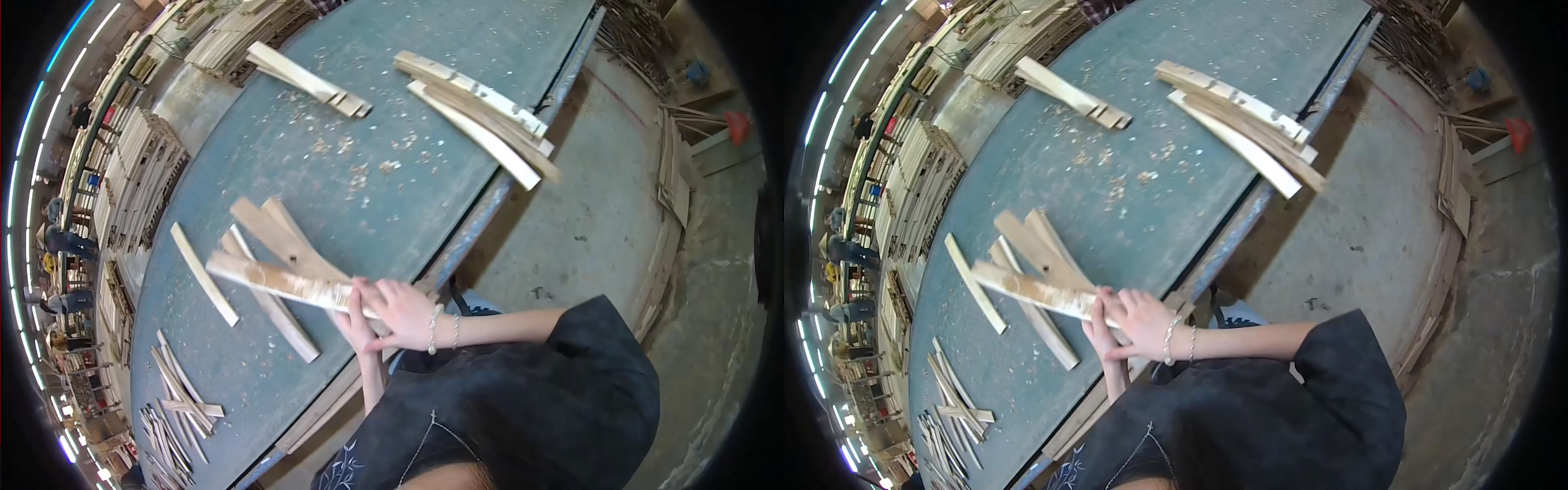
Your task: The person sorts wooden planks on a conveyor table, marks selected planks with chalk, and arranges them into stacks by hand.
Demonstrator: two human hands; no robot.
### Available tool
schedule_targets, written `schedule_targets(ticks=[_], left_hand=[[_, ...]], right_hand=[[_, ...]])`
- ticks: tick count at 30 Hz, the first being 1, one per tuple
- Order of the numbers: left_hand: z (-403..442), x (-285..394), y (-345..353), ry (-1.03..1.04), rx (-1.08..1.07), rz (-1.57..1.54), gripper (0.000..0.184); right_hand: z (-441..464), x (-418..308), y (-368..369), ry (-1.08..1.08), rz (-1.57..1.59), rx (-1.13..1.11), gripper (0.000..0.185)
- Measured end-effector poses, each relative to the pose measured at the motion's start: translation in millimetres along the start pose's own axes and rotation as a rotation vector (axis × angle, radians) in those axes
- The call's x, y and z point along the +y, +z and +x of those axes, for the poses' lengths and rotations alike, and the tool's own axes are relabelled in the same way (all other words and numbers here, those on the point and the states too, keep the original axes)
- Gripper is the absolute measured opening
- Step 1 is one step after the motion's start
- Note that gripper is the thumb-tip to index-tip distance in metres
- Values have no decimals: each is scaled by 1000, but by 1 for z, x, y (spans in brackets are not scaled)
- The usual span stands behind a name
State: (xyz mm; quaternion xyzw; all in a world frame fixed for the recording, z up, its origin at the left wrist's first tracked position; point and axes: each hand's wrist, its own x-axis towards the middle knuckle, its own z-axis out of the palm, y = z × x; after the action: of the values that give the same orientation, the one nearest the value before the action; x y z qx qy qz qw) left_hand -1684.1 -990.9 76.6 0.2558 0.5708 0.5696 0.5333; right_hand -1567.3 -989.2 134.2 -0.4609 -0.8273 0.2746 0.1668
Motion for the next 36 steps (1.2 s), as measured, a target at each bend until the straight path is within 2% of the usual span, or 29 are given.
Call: schedule_targets(ticks=[1, 3, 4, 5, 6, 7, 9, 10, 11, 12, 13, 15, 16, 19, 21, 25, 27, 32, 34, 35, 36], left_hand=[[6, -9, 28, 24, -23, -73, 31], [16, -1, 86, -39, -306, -222, 30], [24, -4, 112, -62, -362, -223, 31], [31, -9, 136, -85, -418, -224, 31], [37, -16, 160, -88, -460, -224, 34], [43, -25, 182, -92, -501, -225, 37], [53, -44, 220, -97, -558, -201, 36], [55, -52, 237, -98, -556, -217, 35], [57, -60, 249, -99, -576, -227, 32], [60, -69, 258, -94, -596, -225, 30], [62, -78, 264, -91, -612, -221, 28], [63, -85, 275, -57, -614, -173, 27], [63, -88, 278, -28, -624, -126, 26], [63, -88, 288, 61, -646, -7, 25], [66, -95, 301, 34, -630, -78, 25], [77, -110, 326, 66, -559, -152, 24], [84, -122, 331, 71, -615, -110, 26], [84, -136, 339, 26, -514, -138, 27], [89, -149, 341, 88, -358, 82, 36], [90, -148, 342, 86, -351, 81, 36], [93, -146, 341, 65, -382, 235, 40]], right_hand=[[-7, 23, -22, 18, 94, 85, 73], [-19, 70, -78, 280, 749, 164, 56], [-34, 106, -88, 446, 780, 448, 46], [-46, 140, -123, 420, 252, 559, 53], [-62, 174, -148, 530, 23, 678, 51], [-83, 219, -159, 652, -407, 610, 65], [-127, 309, -146, 967, -542, 482, 80], [-139, 341, -134, 962, -543, 483, 80], [-148, 368, -122, 923, -243, 460, 86], [-146, 372, -126, 870, 52, 429, 93], [-148, 370, -124, 822, 52, 383, 86], [-137, 347, -126, 793, -17, 409, 74], [-130, 336, -123, 788, -10, 399, 74], [-108, 307, -110, 758, -273, 529, 58], [-99, 309, -97, 859, -505, 476, 56], [-101, 320, -90, 860, -490, 450, 56], [-99, 308, -93, 794, -493, 619, 57], [-96, 308, -85, 864, -429, 645, 51], [-96, 312, -76, 883, -429, 661, 52], [-95, 314, -73, 914, -424, 652, 53], [-95, 316, -70, 944, -419, 646, 54]])
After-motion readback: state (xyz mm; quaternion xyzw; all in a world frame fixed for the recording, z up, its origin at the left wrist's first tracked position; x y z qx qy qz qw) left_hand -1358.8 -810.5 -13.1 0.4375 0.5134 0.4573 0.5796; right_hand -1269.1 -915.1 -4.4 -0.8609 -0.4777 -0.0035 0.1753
